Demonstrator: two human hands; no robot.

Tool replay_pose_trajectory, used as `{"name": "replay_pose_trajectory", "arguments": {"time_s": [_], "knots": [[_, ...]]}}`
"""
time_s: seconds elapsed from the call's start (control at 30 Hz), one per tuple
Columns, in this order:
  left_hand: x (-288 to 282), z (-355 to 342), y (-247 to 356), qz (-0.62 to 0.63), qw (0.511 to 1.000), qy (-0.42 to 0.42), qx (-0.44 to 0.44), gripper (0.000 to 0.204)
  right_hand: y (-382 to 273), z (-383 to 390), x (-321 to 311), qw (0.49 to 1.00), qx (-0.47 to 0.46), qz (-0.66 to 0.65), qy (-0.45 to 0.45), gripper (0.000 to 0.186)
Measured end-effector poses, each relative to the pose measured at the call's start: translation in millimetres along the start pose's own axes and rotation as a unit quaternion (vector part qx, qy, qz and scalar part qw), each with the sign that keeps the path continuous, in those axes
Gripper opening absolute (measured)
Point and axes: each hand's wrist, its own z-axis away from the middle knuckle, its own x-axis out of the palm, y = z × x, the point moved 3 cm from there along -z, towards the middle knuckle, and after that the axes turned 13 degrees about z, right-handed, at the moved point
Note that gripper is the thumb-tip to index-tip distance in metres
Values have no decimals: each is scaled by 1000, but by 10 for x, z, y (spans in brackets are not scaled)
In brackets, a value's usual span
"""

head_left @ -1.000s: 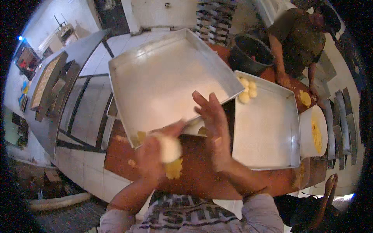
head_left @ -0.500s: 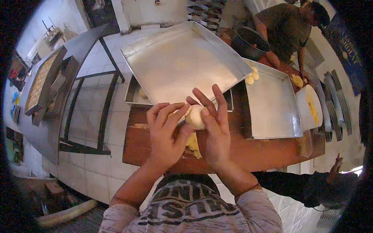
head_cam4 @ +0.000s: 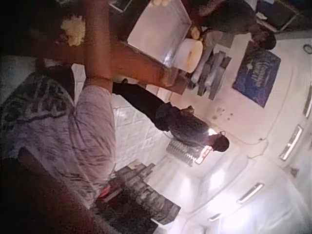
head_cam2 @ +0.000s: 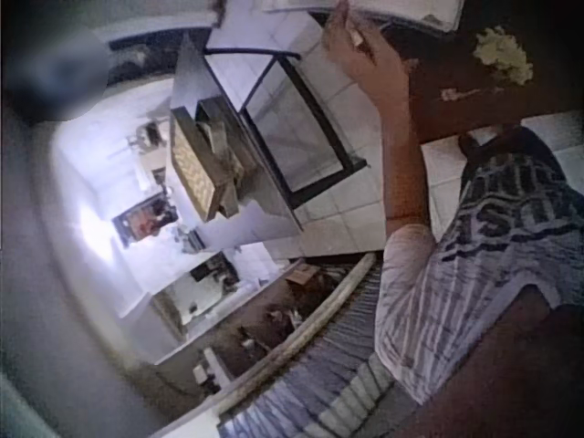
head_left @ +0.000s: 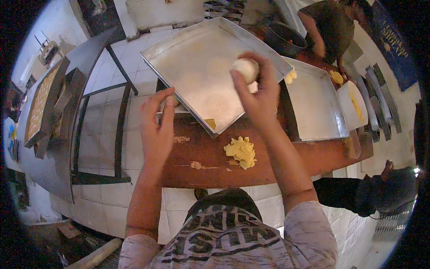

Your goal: The person greases a baking tray with a brush and then shapes pieces of dough with filling by hand, placing the finished rolls onto the tray.

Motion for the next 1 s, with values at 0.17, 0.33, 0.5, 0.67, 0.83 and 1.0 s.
{"name": "replay_pose_trajectory", "arguments": {"time_s": [0.17,0.33,0.5,0.67,0.83,1.0], "knots": [[165,-48,-198,-123,977,-169,48,27,223,21,233,946,-91,249,-189,33],[736,-52,-421,-302,872,-363,131,44,329,-19,-587,988,-19,142,-58,24],[1191,-59,-703,-422,773,-472,52,56,1097,420,-1200,981,35,170,-87,15],[1228,76,-658,-441,764,-470,23,59,2846,324,-1860,930,210,299,-27,16],[1391,18,-435,-401,830,-379,78,64,3858,21,-1462,913,72,402,-10,29],[1470,-30,-285,-395,848,-328,129,67,3887,-260,-1216,891,153,403,-142,38]]}}
